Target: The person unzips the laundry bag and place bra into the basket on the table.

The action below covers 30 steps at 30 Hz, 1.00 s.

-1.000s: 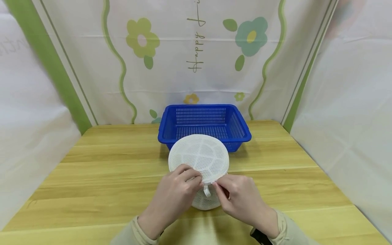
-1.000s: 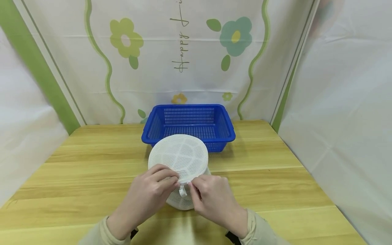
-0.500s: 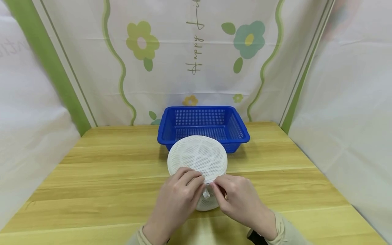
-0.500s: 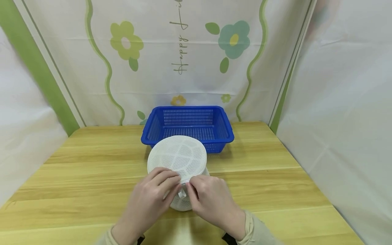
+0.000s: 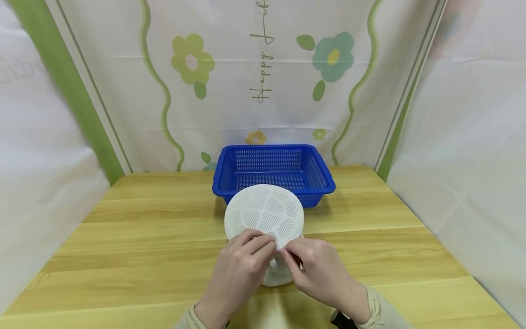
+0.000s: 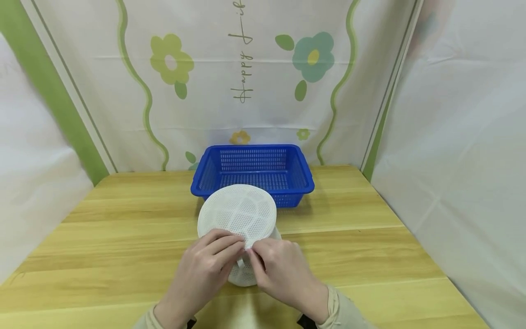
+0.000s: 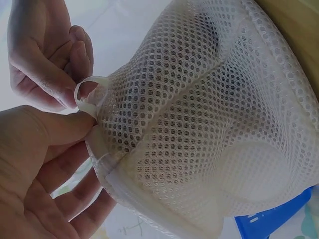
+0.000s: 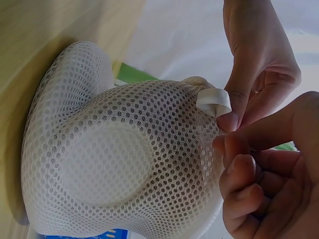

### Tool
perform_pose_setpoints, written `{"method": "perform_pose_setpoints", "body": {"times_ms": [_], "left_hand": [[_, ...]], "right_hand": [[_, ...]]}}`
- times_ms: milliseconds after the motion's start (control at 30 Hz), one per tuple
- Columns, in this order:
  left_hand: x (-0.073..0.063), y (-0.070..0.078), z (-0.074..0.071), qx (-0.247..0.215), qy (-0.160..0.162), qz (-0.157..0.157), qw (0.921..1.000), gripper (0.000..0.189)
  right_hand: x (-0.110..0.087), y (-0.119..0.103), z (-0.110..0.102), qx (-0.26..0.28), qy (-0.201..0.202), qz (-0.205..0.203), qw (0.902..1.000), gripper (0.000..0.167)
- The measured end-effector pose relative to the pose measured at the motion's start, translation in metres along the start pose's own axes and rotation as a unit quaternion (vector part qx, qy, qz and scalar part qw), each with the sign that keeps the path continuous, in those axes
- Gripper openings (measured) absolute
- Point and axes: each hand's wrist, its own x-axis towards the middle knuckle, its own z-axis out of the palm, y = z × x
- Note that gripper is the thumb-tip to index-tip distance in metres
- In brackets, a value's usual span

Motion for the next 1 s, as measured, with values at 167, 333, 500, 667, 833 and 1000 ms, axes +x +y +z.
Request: {"method": "perform_pose_setpoints", "body": {"times_ms": [167,333,500,667,833,1000], "left_hand": [[0.0,-0.001,-0.001,0.002,-0.005,0.002,1.0,0.008],[0.002,-0.003,-0.001,0.006,-0.006,0.005,1.0,0.009],[0.001,-0.004,-0.001,0.008,-0.003,0.013,0.9999,0.008],[0.0,-0.007,-0.003,0.01,0.004,0.009,0.9999,0.008],[0.0,-0.009,-0.003,-0.005,-0.005,-0.002,1.0,0.007],[0.001,-0.009,-0.002,-0.012,-0.009,0.007,0.9999,0.019]], "right_hand": [[0.0,0.001,0.0,-0.005,0.004,-0.006,1.0,0.02],[0.001,0.003,0.0,-0.012,0.006,-0.007,0.9999,0.018],[0.0,0.006,0.0,-0.009,0.011,-0.016,0.9998,0.021],[0.001,0.011,-0.002,-0.009,0.037,-0.004,0.9993,0.024],[0.002,0.012,-0.003,0.0,0.023,0.001,0.9997,0.026],[0.003,0.009,-0.004,0.024,-0.001,0.002,0.9997,0.022]]}}
